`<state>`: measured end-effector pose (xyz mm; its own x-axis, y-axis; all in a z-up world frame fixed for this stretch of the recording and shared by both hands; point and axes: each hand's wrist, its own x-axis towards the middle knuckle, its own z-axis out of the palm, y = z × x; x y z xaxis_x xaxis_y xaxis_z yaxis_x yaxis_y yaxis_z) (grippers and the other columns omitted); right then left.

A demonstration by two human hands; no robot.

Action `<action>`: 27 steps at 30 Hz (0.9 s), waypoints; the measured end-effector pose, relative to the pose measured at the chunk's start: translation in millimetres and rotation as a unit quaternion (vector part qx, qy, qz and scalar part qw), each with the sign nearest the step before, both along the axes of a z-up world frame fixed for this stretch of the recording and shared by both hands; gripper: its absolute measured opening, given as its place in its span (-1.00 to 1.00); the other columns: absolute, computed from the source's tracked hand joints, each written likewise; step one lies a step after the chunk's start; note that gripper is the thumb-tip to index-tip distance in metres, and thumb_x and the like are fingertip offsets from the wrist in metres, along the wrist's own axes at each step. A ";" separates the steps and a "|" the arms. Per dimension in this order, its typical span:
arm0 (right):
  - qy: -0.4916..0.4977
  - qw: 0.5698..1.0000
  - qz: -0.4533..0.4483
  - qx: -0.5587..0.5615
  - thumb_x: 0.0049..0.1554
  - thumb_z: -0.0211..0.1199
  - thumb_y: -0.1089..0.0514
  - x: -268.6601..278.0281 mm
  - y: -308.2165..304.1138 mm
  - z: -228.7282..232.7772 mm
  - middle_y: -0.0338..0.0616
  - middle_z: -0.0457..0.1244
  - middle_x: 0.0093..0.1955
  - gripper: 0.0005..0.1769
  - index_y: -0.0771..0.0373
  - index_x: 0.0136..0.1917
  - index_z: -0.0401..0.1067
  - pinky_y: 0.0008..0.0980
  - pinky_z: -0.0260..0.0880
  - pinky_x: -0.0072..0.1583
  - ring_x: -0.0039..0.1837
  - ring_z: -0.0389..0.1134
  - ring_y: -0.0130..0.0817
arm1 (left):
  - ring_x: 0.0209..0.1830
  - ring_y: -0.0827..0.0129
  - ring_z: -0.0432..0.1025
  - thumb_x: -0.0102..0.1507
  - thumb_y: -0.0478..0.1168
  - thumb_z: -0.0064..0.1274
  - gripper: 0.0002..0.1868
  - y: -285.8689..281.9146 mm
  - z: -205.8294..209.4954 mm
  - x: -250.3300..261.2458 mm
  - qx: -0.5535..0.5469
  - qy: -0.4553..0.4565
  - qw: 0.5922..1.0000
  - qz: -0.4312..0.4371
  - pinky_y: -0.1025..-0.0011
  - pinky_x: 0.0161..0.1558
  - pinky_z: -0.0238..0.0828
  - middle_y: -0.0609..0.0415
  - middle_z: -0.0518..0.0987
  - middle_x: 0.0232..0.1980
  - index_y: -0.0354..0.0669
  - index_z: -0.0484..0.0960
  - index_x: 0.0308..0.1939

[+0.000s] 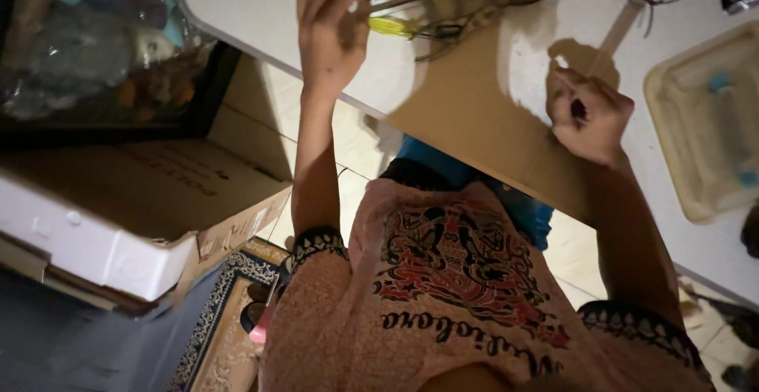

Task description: The person handles various electronic components, wires, and tools on a table, including picking up and putting down small parts, untangling a bundle of white wires, and using pliers.

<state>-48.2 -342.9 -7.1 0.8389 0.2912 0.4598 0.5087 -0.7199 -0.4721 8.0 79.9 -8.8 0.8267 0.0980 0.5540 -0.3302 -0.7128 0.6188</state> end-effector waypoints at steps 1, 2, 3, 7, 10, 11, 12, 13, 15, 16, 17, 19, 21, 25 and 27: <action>0.017 1.000 -0.010 -0.003 0.29 0.34 0.31 1.0 -1.3 -0.5 0.00 0.34 -0.18 -0.68 0.24 0.32 0.59 -0.38 0.37 -0.15 -0.25 0.37 -0.27 | 0.11 0.06 0.37 0.18 -0.39 0.23 -0.64 4.6 1.1 2.1 0.039 0.001 0.999 -0.023 0.17 0.17 0.41 -0.01 0.59 0.06 -0.14 0.71 0.07; 0.017 1.000 -0.005 -0.001 0.29 0.34 0.31 0.6 -2.2 -1.5 0.00 0.34 -0.18 -0.68 0.24 0.32 0.59 -0.38 0.37 -0.15 -0.25 0.37 -0.27 | 0.11 0.06 0.37 0.18 -0.39 0.23 -0.64 8.2 1.8 4.2 0.041 0.002 0.999 -0.018 0.17 0.17 0.41 -0.01 0.59 0.06 -0.14 0.71 0.07; 0.015 1.000 0.001 0.003 0.31 0.33 0.33 1.0 -3.2 -2.5 0.00 0.36 -0.14 -0.70 0.25 0.30 0.58 -0.40 0.38 -0.12 -0.21 0.39 -0.28 | 0.08 0.05 0.37 0.23 -0.31 0.29 -0.69 10.7 2.4 7.1 0.062 0.012 0.998 -0.030 0.16 0.13 0.39 -0.02 0.60 0.03 -0.17 0.71 0.06; 0.022 0.999 0.015 0.023 0.29 0.28 0.41 0.6 -4.4 -5.9 -0.02 0.39 -0.07 -0.65 0.26 0.32 0.56 -0.46 0.40 -0.07 -0.15 0.43 -0.35 | -0.03 0.12 0.38 0.22 -0.07 0.45 -0.66 6.3 5.0 13.9 0.091 -0.008 0.994 -0.067 0.20 0.00 0.41 0.01 0.62 -0.12 -0.18 0.74 -0.06; 0.023 1.000 0.008 0.011 0.27 0.29 0.42 0.1 -4.1 -4.3 -0.03 0.39 -0.09 -0.64 0.25 0.31 0.56 -0.49 0.38 -0.08 -0.15 0.43 -0.39 | -0.07 0.14 0.43 0.25 -0.20 0.40 -0.76 -0.8 12.8 15.2 0.061 -0.053 0.994 -0.074 0.22 -0.02 0.46 0.02 0.60 -0.14 -0.20 0.74 -0.07; 0.023 1.000 0.006 0.010 0.27 0.29 0.42 1.0 -3.0 -4.8 -0.03 0.39 -0.09 -0.64 0.25 0.31 0.56 -0.49 0.38 -0.08 -0.15 0.43 -0.39 | -0.07 0.14 0.43 0.25 -0.20 0.40 -0.76 -4.3 16.6 17.7 0.060 -0.053 0.994 -0.076 0.22 -0.02 0.46 0.02 0.60 -0.14 -0.20 0.74 -0.07; 0.019 1.000 0.002 0.003 0.30 0.32 0.40 1.7 -2.3 -4.7 -0.03 0.39 -0.09 -0.68 0.25 0.31 0.57 -0.49 0.38 -0.09 -0.16 0.42 -0.39 | -0.11 0.19 0.47 0.27 -0.24 0.37 -0.79 -9.0 20.3 19.7 0.041 -0.039 0.994 -0.089 0.23 -0.05 0.49 0.04 0.61 -0.15 -0.18 0.75 -0.04; 0.014 1.000 -0.002 -0.005 0.33 0.34 0.39 1.5 -1.4 -4.2 -0.03 0.40 -0.10 -0.72 0.26 0.30 0.58 -0.49 0.38 -0.09 -0.17 0.41 -0.39 | -0.15 0.25 0.52 0.29 -0.29 0.34 -0.81 -14.0 24.5 21.9 0.021 -0.024 0.994 -0.103 0.25 -0.07 0.51 0.05 0.62 -0.16 -0.17 0.76 -0.02; 0.021 1.000 -0.003 0.002 0.31 0.34 0.39 1.0 -0.1 -1.1 -0.02 0.39 -0.11 -0.70 0.29 0.31 0.56 -0.49 0.37 -0.10 -0.20 0.39 -0.41 | -0.10 0.20 0.53 0.28 -0.25 0.32 -0.81 -23.8 33.6 29.1 0.035 -0.054 0.989 -0.129 0.25 -0.03 0.53 0.05 0.63 -0.13 -0.15 0.74 -0.04; 0.029 1.000 -0.002 0.011 0.29 0.34 0.38 0.6 -0.2 1.0 -0.02 0.38 -0.13 -0.67 0.33 0.32 0.55 -0.48 0.37 -0.11 -0.24 0.36 -0.42 | -0.06 0.16 0.54 0.27 -0.22 0.31 -0.82 -29.9 37.2 33.7 0.050 -0.083 0.983 -0.154 0.24 0.00 0.55 0.05 0.64 -0.09 -0.13 0.72 -0.07; 0.030 1.000 -0.003 0.009 0.29 0.34 0.38 0.4 -0.4 2.6 -0.02 0.38 -0.13 -0.67 0.33 0.32 0.55 -0.48 0.37 -0.11 -0.24 0.36 -0.42 | -0.06 0.16 0.54 0.27 -0.22 0.31 -0.82 -36.7 39.5 41.6 0.049 -0.083 0.983 -0.156 0.24 0.00 0.55 0.05 0.64 -0.09 -0.13 0.72 -0.07; 0.043 0.999 -0.012 0.001 0.31 0.34 0.38 -0.7 -0.8 3.0 0.00 0.40 -0.08 -0.68 0.35 0.34 0.55 -0.51 0.37 -0.11 -0.22 0.38 -0.45 | -0.23 0.16 0.55 0.28 -0.24 0.18 -0.84 -51.5 37.7 60.9 0.132 0.123 0.962 -0.205 0.15 -0.13 0.49 0.02 0.68 -0.23 -0.16 0.70 -0.41; 0.026 1.000 -0.006 -0.005 0.31 0.34 0.40 3.2 -0.8 1.4 0.00 0.40 -0.08 -0.67 0.34 0.34 0.54 -0.50 0.40 -0.08 -0.18 0.40 -0.44 | -0.23 0.10 0.54 0.19 -0.24 0.17 -0.90 -74.9 28.9 81.3 0.170 0.083 0.960 -0.208 0.12 -0.19 0.48 -0.05 0.65 -0.22 -0.20 0.70 -0.34; 0.021 0.999 0.029 0.019 0.29 0.33 0.48 8.8 -3.2 1.7 -0.02 0.38 -0.13 -0.59 0.35 0.39 0.52 -0.49 0.40 -0.09 -0.18 0.39 -0.44 | -0.17 0.03 0.53 0.18 -0.31 0.14 -0.93 -85.8 7.3 100.1 0.206 0.000 0.955 -0.215 0.11 -0.19 0.48 -0.13 0.60 -0.15 -0.23 0.67 -0.28; 0.033 0.998 0.032 0.033 0.27 0.31 0.51 8.9 -2.0 4.4 -0.04 0.36 -0.14 -0.58 0.37 0.38 0.51 -0.50 0.40 -0.08 -0.16 0.39 -0.46 | -0.17 0.02 0.53 0.14 -0.28 0.15 -0.85 -86.8 5.2 105.5 0.208 0.001 0.953 -0.221 0.11 -0.21 0.48 -0.11 0.59 -0.17 -0.25 0.67 -0.25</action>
